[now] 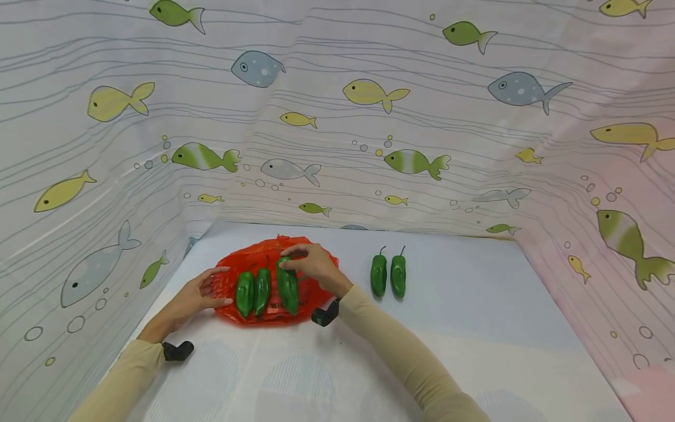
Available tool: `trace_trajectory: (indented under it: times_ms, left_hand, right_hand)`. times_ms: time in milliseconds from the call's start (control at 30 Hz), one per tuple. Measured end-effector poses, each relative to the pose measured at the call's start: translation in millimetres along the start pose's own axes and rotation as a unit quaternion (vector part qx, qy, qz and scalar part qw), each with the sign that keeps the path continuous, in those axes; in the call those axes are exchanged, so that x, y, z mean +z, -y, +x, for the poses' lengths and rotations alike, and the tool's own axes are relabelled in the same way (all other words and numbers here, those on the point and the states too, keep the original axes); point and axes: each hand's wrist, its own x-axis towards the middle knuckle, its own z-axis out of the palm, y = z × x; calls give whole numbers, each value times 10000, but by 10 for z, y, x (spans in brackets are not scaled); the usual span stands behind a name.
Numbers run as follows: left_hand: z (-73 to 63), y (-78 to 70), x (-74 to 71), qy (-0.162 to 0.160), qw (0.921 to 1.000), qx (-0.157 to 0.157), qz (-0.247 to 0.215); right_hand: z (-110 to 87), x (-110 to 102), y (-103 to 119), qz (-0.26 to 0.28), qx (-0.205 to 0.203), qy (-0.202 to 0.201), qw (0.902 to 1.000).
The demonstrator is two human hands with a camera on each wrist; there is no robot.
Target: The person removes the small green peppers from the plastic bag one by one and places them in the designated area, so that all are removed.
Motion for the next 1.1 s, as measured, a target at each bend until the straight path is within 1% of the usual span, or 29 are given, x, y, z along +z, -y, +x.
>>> trace_trajectory:
  times_ms: [367,567,833,1100]
  left_hand:
    - [16,-3,-12,25,10000,-13,38]
    - [9,9,-8,45,10000,16,-38]
    - [-6,19,-12,47,10000,-28,-19]
    - [0,19,-4,32,10000,28,4]
  right_hand:
    - [-76,-169,14,-33,-155,-23,9999]
    - [-126,-256,18,85,-269,-30,9996]
    - [-217,-354,48,-17,-389,-104,9992]
    - [-300,-489,61,-4,-426,-212,9989]
